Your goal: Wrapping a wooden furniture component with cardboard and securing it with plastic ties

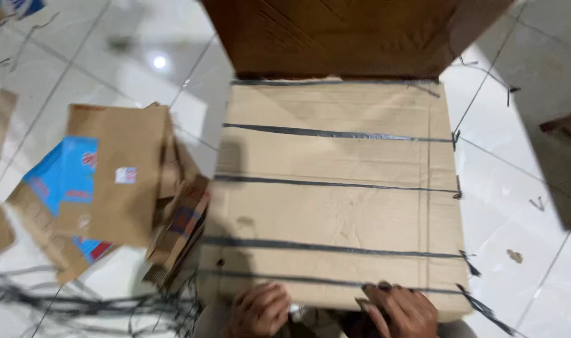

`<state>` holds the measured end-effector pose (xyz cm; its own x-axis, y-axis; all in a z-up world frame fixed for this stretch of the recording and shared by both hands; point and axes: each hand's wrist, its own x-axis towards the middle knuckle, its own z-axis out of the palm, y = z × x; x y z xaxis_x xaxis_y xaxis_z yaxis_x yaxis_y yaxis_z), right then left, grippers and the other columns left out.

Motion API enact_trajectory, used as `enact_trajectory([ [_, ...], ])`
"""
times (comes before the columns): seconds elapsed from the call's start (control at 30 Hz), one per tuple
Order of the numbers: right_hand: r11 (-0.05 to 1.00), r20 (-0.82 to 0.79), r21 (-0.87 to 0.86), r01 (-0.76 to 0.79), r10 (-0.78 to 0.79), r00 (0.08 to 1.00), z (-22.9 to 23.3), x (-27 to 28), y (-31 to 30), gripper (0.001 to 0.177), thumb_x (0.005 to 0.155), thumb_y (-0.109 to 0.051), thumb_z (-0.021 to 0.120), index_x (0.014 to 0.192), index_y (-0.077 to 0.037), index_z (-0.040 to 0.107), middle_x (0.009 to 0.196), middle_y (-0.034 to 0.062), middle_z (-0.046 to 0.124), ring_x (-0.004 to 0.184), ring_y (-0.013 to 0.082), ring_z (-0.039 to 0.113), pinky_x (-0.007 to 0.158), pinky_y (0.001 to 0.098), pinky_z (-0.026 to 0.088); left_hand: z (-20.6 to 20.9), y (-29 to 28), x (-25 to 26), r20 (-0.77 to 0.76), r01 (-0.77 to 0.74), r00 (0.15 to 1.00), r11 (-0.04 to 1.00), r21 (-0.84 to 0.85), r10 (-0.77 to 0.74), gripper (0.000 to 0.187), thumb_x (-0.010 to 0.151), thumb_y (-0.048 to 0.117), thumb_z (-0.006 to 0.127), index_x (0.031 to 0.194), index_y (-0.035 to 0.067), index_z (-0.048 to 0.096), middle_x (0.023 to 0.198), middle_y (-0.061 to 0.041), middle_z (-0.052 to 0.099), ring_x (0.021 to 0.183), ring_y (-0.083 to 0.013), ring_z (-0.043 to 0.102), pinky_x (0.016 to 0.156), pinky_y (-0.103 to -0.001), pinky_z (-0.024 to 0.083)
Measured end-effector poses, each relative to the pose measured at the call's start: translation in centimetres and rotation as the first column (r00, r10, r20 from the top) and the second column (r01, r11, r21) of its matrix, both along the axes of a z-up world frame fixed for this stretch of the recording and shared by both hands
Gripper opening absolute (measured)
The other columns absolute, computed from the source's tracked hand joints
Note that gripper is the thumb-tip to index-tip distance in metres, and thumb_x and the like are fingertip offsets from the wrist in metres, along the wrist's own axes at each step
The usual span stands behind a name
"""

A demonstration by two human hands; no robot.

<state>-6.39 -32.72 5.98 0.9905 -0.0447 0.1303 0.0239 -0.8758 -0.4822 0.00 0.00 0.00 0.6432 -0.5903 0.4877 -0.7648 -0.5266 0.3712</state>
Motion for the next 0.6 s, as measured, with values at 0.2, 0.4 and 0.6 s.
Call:
enact_trajectory([
  [0.2, 0.966, -0.367, -0.074, -0.248, 0.205, 0.907, 4.3, 0.4, -0.6, 0.057, 0.095, -0.053, 0.061, 0.131, -0.01, 0.054, 0.1, 0.0068, 0.062, 0.086, 0.0252, 0.064, 0.078, 0.0387, 0.054, 11.9, -2.4, -2.0, -0.444, -0.145, 0.882, 0.987, 0.065, 0.158, 0.046, 0.092, 0.018, 0.059, 0.134, 0.0, 0.061, 0.148, -0.018, 0.054, 0.139, -0.0382, 0.05, 0.117, -0.053, 0.034],
  [0.4, 0.933, -0.675, -0.135, -0.335, 0.161, 0.72, 8.9, -5.3, -1.3, 0.041, 0.092, -0.049, 0.064, 0.115, -0.015, 0.061, 0.112, 0.0072, 0.064, 0.099, 0.0312, 0.07, 0.083, 0.0458, 0.058, 14.8, 2.6, -13.2, -0.601, -0.362, 0.661, 0.893, 0.269, 0.449, 0.04, 0.08, 0.009, 0.064, 0.119, 0.01, 0.065, 0.148, -0.015, 0.048, 0.126, -0.0385, 0.053, 0.095, -0.042, 0.048],
  [0.6, 0.979, -0.926, -0.102, -0.174, -0.029, 0.376, 13.7, -13.2, -4.7, 0.029, 0.097, -0.045, 0.056, 0.119, -0.029, 0.065, 0.117, -0.0021, 0.071, 0.106, 0.0213, 0.072, 0.092, 0.0381, 0.059, 18.8, 10.5, -20.8, -0.639, -0.266, -0.472, 0.592, 0.76, 0.607, 0.039, 0.104, 0.041, 0.048, 0.128, 0.02, 0.071, 0.133, 0.001, 0.064, 0.117, -0.0226, 0.065, 0.102, -0.037, 0.052],
])
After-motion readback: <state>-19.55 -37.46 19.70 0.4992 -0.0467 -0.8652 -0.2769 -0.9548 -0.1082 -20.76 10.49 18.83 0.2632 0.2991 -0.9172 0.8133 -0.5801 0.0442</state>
